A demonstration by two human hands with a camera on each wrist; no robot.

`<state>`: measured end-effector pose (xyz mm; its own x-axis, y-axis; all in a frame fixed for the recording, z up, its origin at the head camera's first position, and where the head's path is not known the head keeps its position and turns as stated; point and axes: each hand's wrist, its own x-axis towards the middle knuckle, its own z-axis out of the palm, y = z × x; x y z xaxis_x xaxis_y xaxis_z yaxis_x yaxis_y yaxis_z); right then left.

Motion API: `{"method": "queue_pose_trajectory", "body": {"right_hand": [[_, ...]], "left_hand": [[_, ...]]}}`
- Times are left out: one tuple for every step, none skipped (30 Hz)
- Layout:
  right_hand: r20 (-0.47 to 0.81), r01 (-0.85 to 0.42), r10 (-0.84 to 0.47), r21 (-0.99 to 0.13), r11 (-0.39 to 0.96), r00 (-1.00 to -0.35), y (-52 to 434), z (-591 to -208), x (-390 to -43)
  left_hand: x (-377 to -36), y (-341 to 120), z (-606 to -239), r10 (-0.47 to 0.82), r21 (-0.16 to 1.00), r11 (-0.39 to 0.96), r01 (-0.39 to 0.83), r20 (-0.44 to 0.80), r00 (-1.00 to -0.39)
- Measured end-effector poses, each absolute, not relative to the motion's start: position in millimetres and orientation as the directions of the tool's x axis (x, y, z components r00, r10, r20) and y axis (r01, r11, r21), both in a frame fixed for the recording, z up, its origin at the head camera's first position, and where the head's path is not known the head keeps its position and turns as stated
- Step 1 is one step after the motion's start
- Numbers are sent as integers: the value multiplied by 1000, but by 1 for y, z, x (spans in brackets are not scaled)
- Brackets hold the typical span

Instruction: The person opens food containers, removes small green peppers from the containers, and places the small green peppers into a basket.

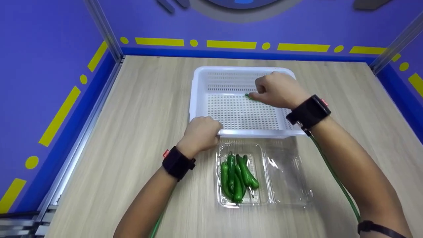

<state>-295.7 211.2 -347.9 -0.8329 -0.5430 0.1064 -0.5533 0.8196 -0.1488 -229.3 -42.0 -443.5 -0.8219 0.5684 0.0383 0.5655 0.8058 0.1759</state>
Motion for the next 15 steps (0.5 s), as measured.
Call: {"method": "queue_pose_trajectory", "body": {"right_hand": [[123,-570,-556,-154,807,-822,211,-349,-290],[135,-585,-569,-159,795,-811,211,-350,-284],[144,-600,-583,-160,784,-800,211,-351,-278],[153,-615,-596,-159,772,-788,210,-352,-272],[164,-631,-610,-157,760,-775,210,-353,-265],[171,-646,-624,-153,748,-763,208,-353,-258],[177,-661,-638,-151,735,-750,207,-354,-252],[183,-676,-652,-143,723,-736,206,-354,-245],[188,-691,-667,-136,710,-721,204,-354,-238],[189,-703,-679,-129,699,-710,202,-355,-232],[186,-713,-690,-120,690,-699,201,-355,-225],[179,-722,-701,-115,682,-691,199,-356,-219],[169,-729,-710,-112,675,-684,198,-357,-213],[158,-736,-719,-107,669,-677,196,-359,-207],[145,-741,-727,-105,663,-671,195,-360,-202]], "left_hand": [[-229,-42,-444,568,177,806,565,37,-822],[-229,-41,-444,568,174,806,565,36,-822],[-229,-41,-444,568,173,807,565,34,-822],[-228,-41,-445,568,171,808,564,33,-823],[-228,-41,-445,567,169,809,564,34,-823],[-228,-41,-445,566,167,809,564,37,-824],[-228,-41,-445,565,167,810,563,38,-824],[-228,-41,-445,564,166,810,562,38,-825],[-228,-41,-445,563,166,811,561,40,-825],[-228,-41,-445,563,166,811,561,43,-826],[-228,-42,-445,565,162,810,564,49,-824],[-229,-42,-445,566,159,808,567,55,-822],[-229,-42,-445,567,155,807,569,62,-821],[-229,-42,-445,569,152,806,572,68,-820],[-229,-43,-445,570,149,805,574,73,-819]]}}
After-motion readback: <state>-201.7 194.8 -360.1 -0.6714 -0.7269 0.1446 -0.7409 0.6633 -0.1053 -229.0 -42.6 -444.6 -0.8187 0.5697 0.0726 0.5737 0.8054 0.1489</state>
